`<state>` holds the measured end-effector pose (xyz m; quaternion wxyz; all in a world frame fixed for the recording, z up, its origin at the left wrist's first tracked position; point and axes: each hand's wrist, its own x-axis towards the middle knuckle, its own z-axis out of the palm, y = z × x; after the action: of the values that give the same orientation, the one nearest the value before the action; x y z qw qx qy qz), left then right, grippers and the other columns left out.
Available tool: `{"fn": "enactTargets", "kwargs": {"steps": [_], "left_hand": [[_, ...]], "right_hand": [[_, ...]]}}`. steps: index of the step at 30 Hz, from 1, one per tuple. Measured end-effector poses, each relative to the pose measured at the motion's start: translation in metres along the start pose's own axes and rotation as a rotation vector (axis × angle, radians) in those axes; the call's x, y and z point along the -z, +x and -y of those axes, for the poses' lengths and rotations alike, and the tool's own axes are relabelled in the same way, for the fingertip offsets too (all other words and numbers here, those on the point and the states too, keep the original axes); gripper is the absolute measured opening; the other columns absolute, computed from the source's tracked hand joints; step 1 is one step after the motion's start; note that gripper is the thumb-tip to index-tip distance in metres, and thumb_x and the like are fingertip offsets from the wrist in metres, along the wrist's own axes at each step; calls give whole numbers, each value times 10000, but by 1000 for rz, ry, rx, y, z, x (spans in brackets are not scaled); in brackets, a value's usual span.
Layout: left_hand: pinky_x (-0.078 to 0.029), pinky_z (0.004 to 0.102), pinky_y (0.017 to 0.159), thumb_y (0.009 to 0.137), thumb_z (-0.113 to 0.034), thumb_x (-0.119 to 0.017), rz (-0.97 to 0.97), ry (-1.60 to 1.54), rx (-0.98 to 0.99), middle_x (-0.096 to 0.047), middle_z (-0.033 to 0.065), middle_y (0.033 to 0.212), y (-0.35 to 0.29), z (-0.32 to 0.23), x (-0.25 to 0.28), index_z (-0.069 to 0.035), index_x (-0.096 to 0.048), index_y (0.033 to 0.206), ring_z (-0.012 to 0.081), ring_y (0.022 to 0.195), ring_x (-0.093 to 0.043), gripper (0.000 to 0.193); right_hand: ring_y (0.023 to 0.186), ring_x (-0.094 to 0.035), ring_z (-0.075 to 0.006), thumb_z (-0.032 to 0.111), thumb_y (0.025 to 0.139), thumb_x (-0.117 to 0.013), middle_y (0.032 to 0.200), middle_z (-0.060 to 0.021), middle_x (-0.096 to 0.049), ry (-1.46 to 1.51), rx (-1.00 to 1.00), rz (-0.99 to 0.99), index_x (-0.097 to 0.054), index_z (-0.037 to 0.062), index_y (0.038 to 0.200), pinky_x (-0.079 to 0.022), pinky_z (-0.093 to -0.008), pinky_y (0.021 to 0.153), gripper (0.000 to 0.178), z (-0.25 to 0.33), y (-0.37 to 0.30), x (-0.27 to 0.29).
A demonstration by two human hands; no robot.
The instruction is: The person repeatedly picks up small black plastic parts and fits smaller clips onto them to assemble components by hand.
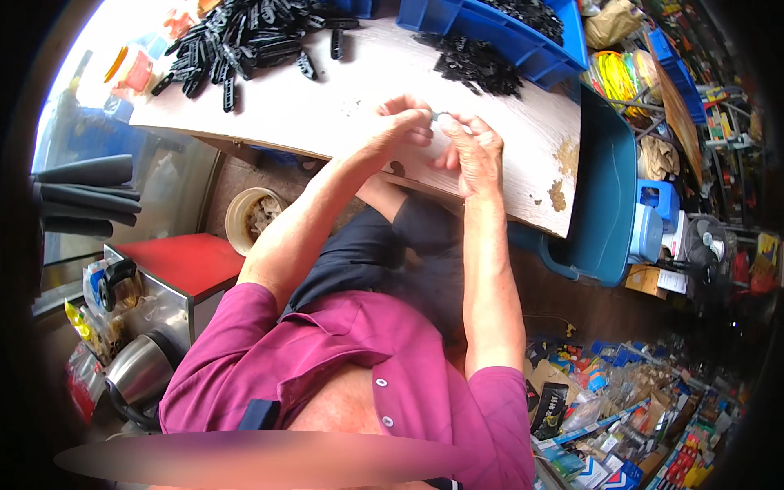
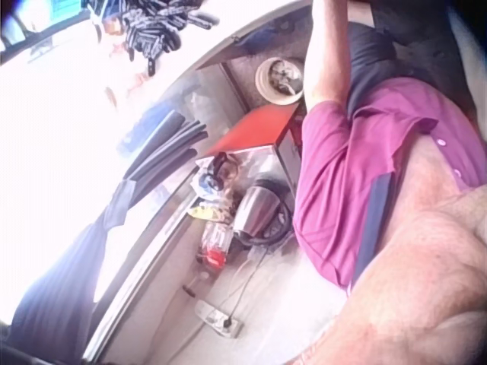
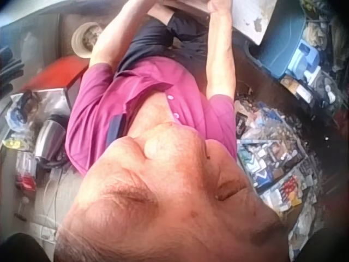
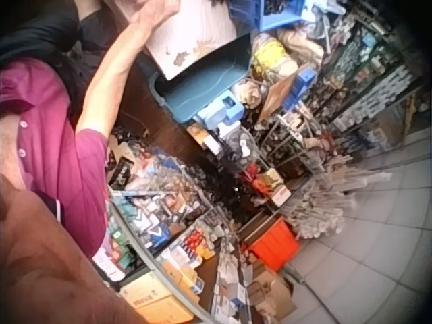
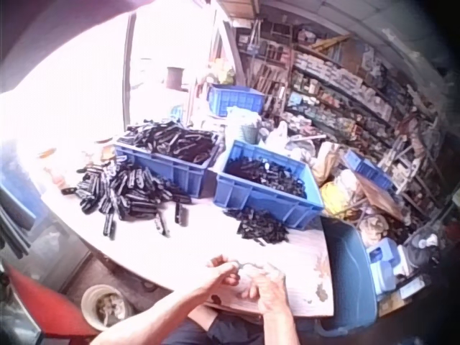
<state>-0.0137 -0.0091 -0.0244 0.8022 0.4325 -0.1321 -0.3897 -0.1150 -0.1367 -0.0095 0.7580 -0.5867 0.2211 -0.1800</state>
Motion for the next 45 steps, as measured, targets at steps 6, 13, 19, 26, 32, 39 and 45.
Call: {"fn": "enactTargets", "kwargs": {"steps": [6,13,19,26,32,39,45], "left_hand": [[-521,229,676,854,-153,-635,72,107,20,-636,46,854,-13,0,2,-27,-629,915,95,740,-614,141],[-453,406,959,862,-146,-643,-803,1620,-863,-631,150,1105,-16,-59,95,-29,-638,1073,270,1100,-561,242],[-451,411,952,872,-124,-601,-327,1842,-706,-631,139,1100,-16,-64,97,-47,-637,1065,301,1102,-565,211],[-443,438,961,843,-149,-641,-419,1690,-889,-586,135,1192,-1,-65,92,-85,-605,1161,347,1174,-490,326],[-447,466,857,838,-250,-661,-320,1914,-745,-601,98,1024,27,-59,75,-73,-636,1009,304,1056,-521,247],[-454,401,752,865,-234,-637,-240,1737,-833,-600,133,866,36,-45,86,-47,-637,903,317,847,-547,190],[-465,417,755,887,-221,-620,-287,1811,-817,-631,161,914,16,-56,69,-26,-668,849,297,809,-577,204]], "right_hand": [[369,-465,-122,135,834,-698,459,-10,-462,-25,53,50,-585,5,919,-482,-292,438,192,-5,-5,4],[423,-513,-148,136,895,-597,479,-20,-467,125,106,46,-531,12,968,-556,-401,507,158,-8,-13,0],[463,-532,-175,158,867,-627,487,-25,-450,113,96,3,-526,45,976,-556,-436,515,186,-11,-11,2],[492,-550,-182,165,880,-613,498,-28,-460,149,108,-10,-526,55,977,-564,-465,538,170,-12,-13,4],[516,-565,-183,137,894,-585,505,-35,-477,159,101,-10,-521,64,996,-576,-483,585,141,-14,-13,6],[507,-561,-153,100,907,-556,528,-26,-495,206,107,-9,-522,51,966,-585,-444,616,84,-14,-13,6],[542,-585,-182,117,896,-584,516,-43,-501,197,128,7,-518,56,976,-584,-492,632,120,-16,-9,14]]}}
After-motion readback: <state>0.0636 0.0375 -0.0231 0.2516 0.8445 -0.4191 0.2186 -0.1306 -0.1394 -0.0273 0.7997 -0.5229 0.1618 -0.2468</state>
